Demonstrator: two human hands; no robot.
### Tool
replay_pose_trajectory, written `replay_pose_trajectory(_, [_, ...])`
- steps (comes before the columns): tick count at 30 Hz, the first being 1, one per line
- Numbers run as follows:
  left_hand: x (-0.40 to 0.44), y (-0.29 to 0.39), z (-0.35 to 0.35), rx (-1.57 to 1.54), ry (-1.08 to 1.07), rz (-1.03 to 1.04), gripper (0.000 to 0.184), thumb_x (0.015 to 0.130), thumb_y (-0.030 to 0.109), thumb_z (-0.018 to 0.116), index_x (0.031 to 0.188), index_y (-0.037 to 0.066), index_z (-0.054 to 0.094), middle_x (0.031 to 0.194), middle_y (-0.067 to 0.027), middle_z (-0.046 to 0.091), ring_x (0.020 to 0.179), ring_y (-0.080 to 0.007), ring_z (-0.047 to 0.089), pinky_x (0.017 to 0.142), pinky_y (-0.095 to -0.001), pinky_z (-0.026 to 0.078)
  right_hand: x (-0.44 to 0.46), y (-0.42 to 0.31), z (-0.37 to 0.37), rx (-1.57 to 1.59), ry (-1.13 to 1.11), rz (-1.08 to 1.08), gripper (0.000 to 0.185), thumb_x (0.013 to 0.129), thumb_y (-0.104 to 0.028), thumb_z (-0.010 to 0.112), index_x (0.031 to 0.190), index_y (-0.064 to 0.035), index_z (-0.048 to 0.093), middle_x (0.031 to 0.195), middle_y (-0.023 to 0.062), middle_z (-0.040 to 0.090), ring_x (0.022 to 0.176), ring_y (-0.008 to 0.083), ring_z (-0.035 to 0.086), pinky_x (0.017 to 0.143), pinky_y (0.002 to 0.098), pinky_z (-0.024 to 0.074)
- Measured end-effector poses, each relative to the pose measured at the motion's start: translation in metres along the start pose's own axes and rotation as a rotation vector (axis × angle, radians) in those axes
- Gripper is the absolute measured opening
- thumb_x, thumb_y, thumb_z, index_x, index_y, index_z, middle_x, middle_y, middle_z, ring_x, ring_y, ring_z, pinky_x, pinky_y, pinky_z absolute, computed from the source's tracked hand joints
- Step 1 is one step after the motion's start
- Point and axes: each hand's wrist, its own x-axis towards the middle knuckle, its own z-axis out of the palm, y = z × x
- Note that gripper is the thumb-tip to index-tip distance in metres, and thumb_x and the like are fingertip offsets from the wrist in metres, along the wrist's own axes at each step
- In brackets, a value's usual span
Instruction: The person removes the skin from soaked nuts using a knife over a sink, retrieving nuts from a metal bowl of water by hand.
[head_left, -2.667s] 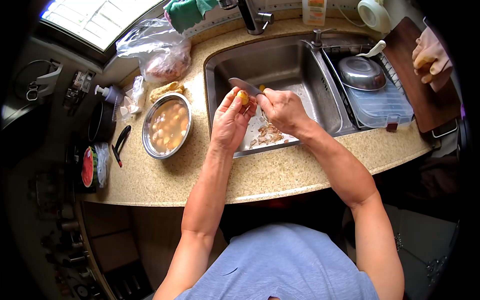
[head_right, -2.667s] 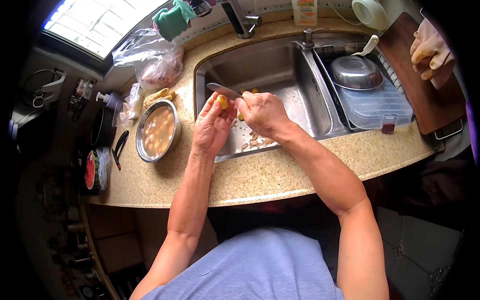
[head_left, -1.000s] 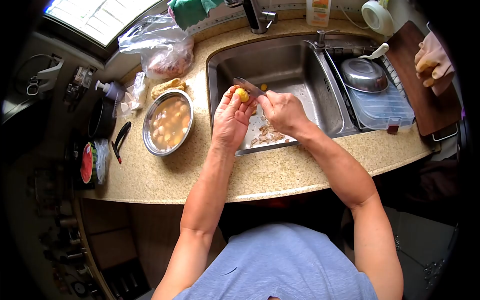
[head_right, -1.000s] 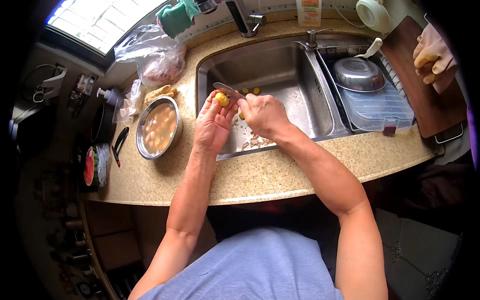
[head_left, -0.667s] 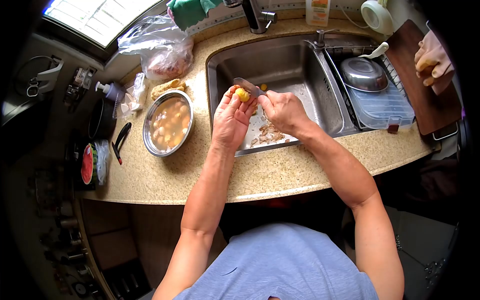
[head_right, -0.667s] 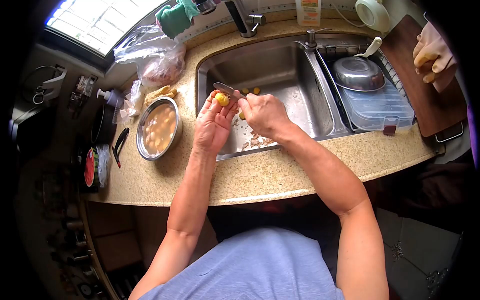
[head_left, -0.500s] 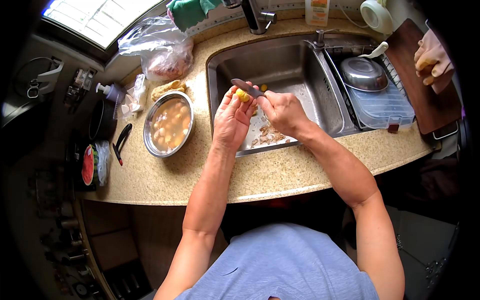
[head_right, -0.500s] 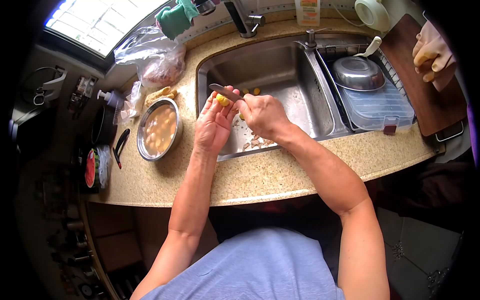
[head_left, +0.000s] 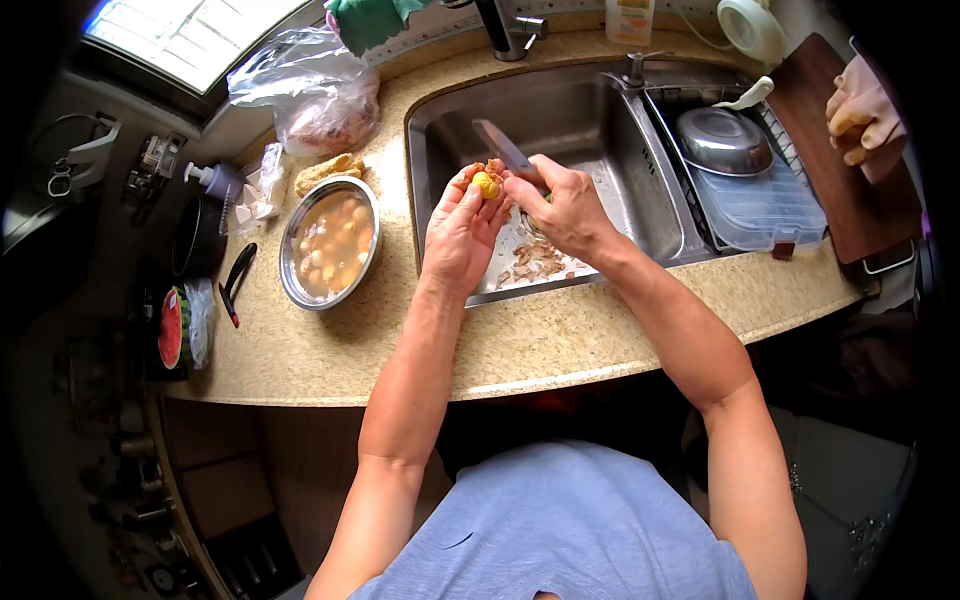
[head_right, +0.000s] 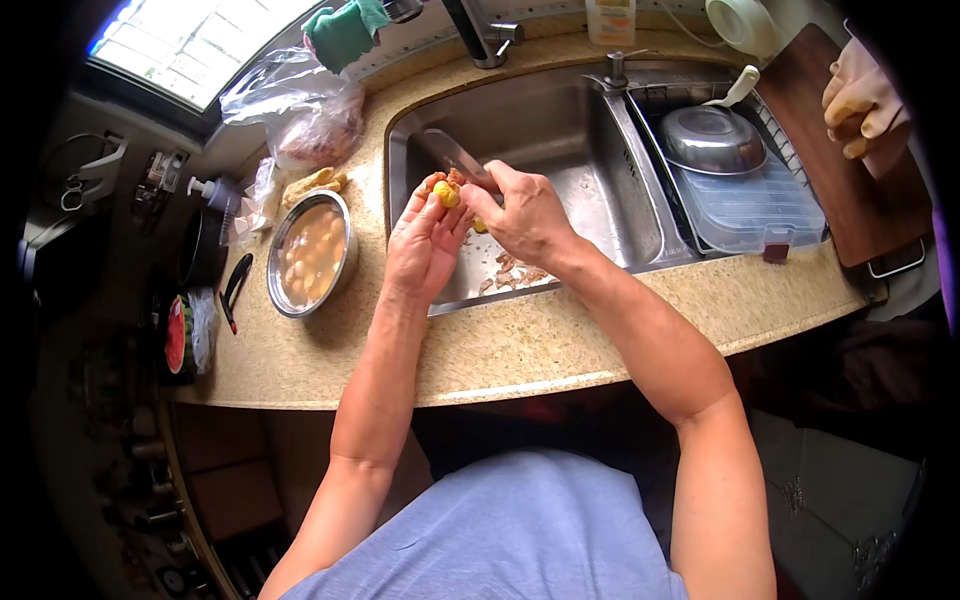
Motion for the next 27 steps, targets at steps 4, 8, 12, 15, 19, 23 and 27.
replay_pose_trajectory(4, [-0.001,-0.008,0.006,0.066,-0.113,-0.020,0.029,0.104,0.010,0.050,0.133,0.005,0.052,0.130,-0.0104,0.061,0.116,-0.0223,0.062,0.103,-0.0396,0.050,0.000,0.002,-0.005,0.142,-0.101,0.115,0.025,0.092,-0.023,0.070,0.092,0.0017,0.066,0.076,0.0093,0.069,0.071,0.0088,0.062,0.066,0.0311,0.0531])
replay_pose_trajectory(8, [0.001,-0.008,0.006,0.153,-0.049,-0.013,0.031,0.104,0.012,0.052,0.134,0.003,0.054,0.127,-0.0123,0.063,0.112,-0.0216,0.064,0.099,-0.0388,0.053,0.000,0.009,-0.001,0.243,-0.062,0.139,0.022,0.093,-0.022,0.068,0.093,0.0003,0.068,0.075,0.0060,0.069,0.069,0.0086,0.061,0.065,0.0304,0.0521])
replay_pose_trajectory(12, [0.000,-0.003,0.004,0.257,0.012,0.021,0.034,0.099,0.012,0.063,0.131,0.003,0.059,0.116,-0.0088,0.069,0.100,-0.0176,0.068,0.090,-0.0326,0.056,0.000,0.012,0.001,0.218,-0.041,0.129,0.020,0.095,-0.020,0.065,0.094,-0.0006,0.070,0.073,0.0059,0.068,0.067,0.0097,0.061,0.064,0.0304,0.0514])
replay_pose_trajectory(15, [-0.001,0.000,0.002,0.254,0.017,-0.034,0.030,0.099,0.013,0.064,0.127,0.003,0.062,0.114,-0.0094,0.070,0.096,-0.0175,0.069,0.086,-0.0317,0.058,0.001,0.013,-0.001,0.149,-0.085,0.149,0.018,0.097,-0.017,0.066,0.099,0.0011,0.069,0.080,0.0014,0.071,0.073,0.0052,0.061,0.064,0.0243,0.0508])
replay_pose_trajectory(19, [-0.002,0.002,0.005,0.215,0.040,-0.083,0.028,0.098,0.013,0.064,0.125,0.002,0.063,0.112,-0.0097,0.070,0.092,-0.0173,0.069,0.082,-0.0308,0.059,0.000,0.008,0.000,0.069,-0.012,0.071,0.021,0.094,-0.020,0.066,0.094,0.0005,0.069,0.075,0.0118,0.071,0.068,0.0118,0.066,0.064,0.0316,0.0523])
replay_pose_trajectory(23, [-0.001,0.002,0.004,0.220,0.019,-0.076,0.029,0.097,0.012,0.065,0.124,0.002,0.063,0.111,-0.0101,0.070,0.091,-0.0181,0.070,0.080,-0.0303,0.060,0.000,0.012,0.001,0.069,-0.002,0.053,0.021,0.094,-0.020,0.067,0.093,0.0011,0.069,0.077,0.0135,0.072,0.068,0.0126,0.067,0.062,0.0318,0.0524])
replay_pose_trajectory(27, [-0.004,0.010,0.010,0.089,0.032,-0.108,0.032,0.096,0.007,0.065,0.127,0.006,0.061,0.113,-0.0108,0.069,0.095,-0.0202,0.069,0.082,-0.0304,0.058,0.005,0.016,-0.005,0.092,0.056,0.127,0.021,0.094,-0.020,0.067,0.094,0.0002,0.070,0.077,0.0130,0.072,0.068,0.0129,0.068,0.061,0.0305,0.0518])
